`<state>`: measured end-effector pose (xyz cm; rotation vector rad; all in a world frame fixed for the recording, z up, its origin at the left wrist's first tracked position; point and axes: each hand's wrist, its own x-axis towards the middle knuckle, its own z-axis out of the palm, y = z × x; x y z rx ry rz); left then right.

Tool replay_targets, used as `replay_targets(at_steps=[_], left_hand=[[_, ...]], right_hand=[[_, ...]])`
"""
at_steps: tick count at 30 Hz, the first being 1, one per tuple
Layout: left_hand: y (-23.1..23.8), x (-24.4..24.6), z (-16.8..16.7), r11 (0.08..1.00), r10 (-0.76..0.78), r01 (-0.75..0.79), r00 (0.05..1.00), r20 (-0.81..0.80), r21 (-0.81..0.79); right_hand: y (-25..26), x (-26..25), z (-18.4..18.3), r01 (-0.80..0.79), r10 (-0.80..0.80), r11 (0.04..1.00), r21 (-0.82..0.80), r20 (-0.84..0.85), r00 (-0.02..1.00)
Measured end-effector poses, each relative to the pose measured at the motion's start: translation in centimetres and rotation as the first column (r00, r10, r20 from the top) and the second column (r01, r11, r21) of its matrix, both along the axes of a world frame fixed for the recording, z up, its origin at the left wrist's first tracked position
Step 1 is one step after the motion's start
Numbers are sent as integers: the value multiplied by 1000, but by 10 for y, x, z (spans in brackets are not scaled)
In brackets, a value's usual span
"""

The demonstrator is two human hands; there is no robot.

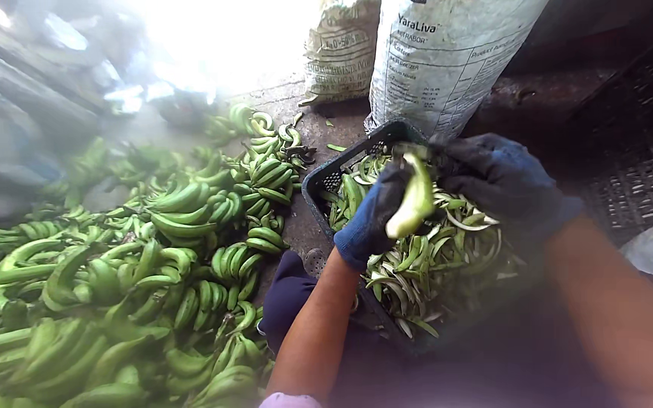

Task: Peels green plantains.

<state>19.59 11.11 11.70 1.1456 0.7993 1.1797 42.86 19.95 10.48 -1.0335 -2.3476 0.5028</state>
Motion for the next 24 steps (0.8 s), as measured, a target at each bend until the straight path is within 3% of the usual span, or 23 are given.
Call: replay_targets(at_steps=[2, 3, 5, 8, 10, 13, 15, 17, 19, 20, 22, 24], left_hand=[[2, 3, -1, 972, -219, 209, 972, -90, -106], [5, 5, -5, 976, -201, 183, 966, -160, -122], [11, 5, -15, 996, 70, -82, 971, -229, -42], [29, 9, -18, 844, 536, -536, 841, 74, -30], [34, 10, -15, 784, 616, -621, 772, 156, -20], [17, 9, -5, 889, 453, -450, 891, -21, 84], [1, 4, 3, 982, 183, -186, 960, -210, 5], [3, 3, 5, 995, -72, 47, 940, -333, -83], [6, 3, 3, 992, -90, 45, 904, -417, -114], [7, 3, -1, 991, -7, -49, 908, -420, -122], [13, 4, -8, 947, 231, -277, 939, -253, -161], [27, 2, -10, 901, 389, -355, 916, 99, -250]], right_hand=[[10, 8, 1, 70, -71, 997, -39, -13, 997], [9, 8, 1, 75, -76, 996, -47, -27, 997], [-5, -4, 1, -20, 19, 1000, -13, -78, 997], [-23, -19, -15, -170, 172, 979, 114, -9, 985], [-24, -20, -19, -143, 144, 983, 110, 2, 990], [-12, -13, -6, -36, 34, 999, -23, -58, 998], [-1, -6, -3, -30, 7, 985, -172, -133, 991], [3, -2, -6, -53, -4, 946, -320, -176, 984], [-1, -7, -7, -47, -8, 930, -364, -147, 989], [-6, -12, -6, -31, -15, 940, -339, -132, 991], [-13, -19, -12, -23, 0, 978, -205, -112, 994], [-19, -20, -23, -70, 67, 997, -34, -73, 995]])
